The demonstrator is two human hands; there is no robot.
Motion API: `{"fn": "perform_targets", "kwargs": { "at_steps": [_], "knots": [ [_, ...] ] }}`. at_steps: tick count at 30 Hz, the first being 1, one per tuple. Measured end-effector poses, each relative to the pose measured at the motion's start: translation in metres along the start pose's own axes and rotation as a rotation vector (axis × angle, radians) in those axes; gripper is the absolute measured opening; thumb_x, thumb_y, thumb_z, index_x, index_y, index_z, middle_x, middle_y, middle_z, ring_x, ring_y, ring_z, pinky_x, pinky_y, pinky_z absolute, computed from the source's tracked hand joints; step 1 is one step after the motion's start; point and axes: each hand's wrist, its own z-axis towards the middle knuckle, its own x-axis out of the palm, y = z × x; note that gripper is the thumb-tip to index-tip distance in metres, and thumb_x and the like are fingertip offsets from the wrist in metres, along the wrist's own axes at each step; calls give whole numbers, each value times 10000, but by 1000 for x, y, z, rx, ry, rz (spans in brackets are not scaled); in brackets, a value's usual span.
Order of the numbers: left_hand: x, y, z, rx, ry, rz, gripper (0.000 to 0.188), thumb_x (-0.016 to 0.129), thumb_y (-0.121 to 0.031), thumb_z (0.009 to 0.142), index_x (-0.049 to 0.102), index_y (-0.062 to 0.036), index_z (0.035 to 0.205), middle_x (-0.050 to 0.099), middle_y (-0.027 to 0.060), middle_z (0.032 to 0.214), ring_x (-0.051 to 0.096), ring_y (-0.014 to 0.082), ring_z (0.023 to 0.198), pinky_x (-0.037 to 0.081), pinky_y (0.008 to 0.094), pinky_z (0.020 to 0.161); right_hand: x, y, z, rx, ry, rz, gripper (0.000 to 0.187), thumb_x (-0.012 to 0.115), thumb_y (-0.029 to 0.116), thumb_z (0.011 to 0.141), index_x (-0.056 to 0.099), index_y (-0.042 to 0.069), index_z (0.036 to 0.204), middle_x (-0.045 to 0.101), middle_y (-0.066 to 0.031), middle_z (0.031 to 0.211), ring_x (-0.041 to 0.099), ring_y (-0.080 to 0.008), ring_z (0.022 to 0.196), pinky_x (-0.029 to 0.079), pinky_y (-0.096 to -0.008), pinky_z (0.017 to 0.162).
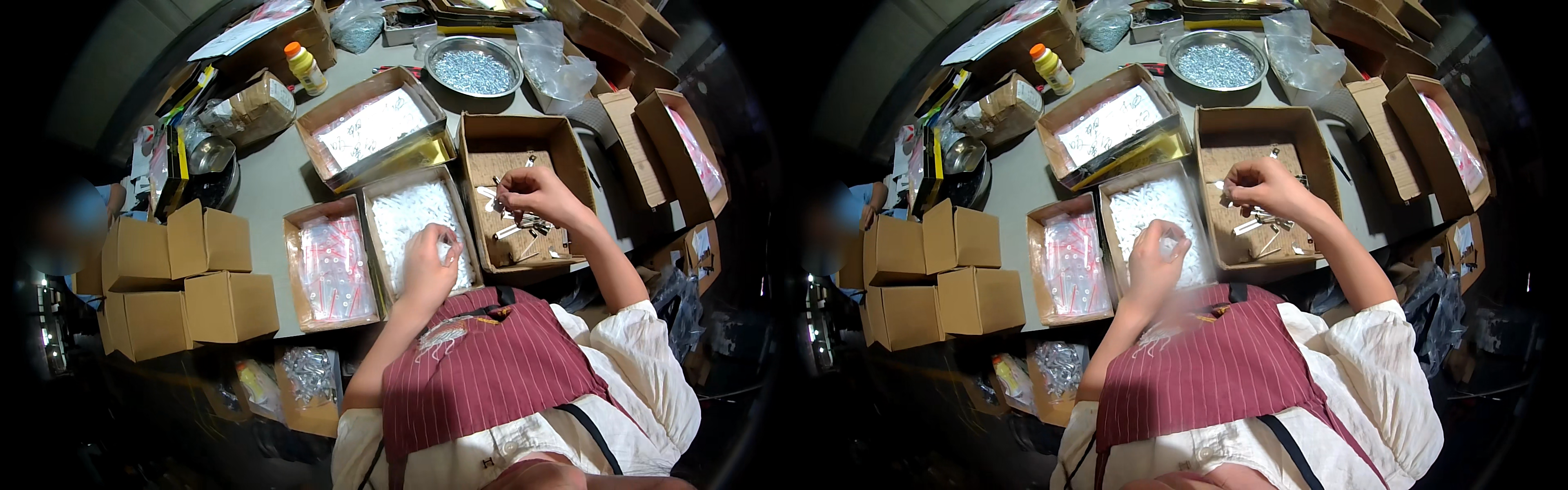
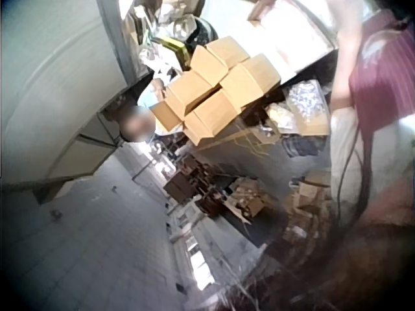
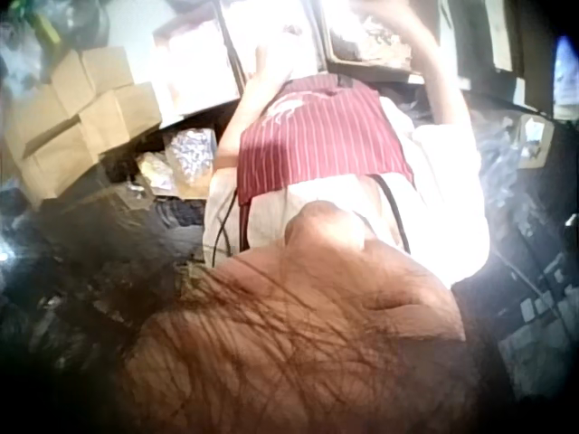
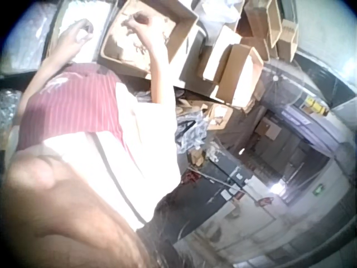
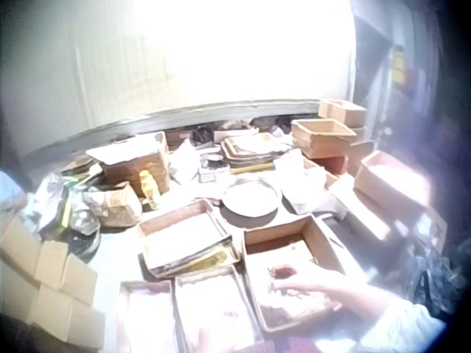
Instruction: The person repeatedly picks small white plastic pieces and metal clips from boxes on a table, places them into small clear plastic bags, and sets the bags aside. The workspace contains multiple cardboard boxes, plastic bags, and containers of small parts.
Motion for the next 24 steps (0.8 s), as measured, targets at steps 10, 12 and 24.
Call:
{"fn": "perform_targets", "kwargs": {
  "at_steps": [10, 12, 24],
  "knots": [
    [16, 0, 10, -9, -37, -113, 298, 760, -126, 842, 581, -10, 1051, 663, 233, 946, 662, 455, 917, 522, 478, 780, 73, 37, -36, -458, 63, -494, 210, 682, 187, 965, 722, 1, 1055, 701, -174, 809, 724, -274, 723, 553, -393, 671],
    [12, -3, 8, 59, -40, -88, 328, 743, -66, 779, 568, -1, 1048, 658, 234, 958, 654, 450, 926, 517, 479, 783, 71, 44, -34, -163, 243, -326, 246, 657, 214, 988, 720, 3, 1098, 694, -167, 786, 717, -270, 709, 544, -395, 655],
    [-27, 4, -1, -61, -103, -307, 258, 824, -84, 863, 609, -29, 996, 724, 85, 999, 704, 198, 948, 558, 346, 801, 53, 66, -15, -188, 166, -67, 223, 640, 215, 1031, 709, 31, 1136, 606, 23, 724, 564, -49, 622, 461, -223, 554]
  ]
}}
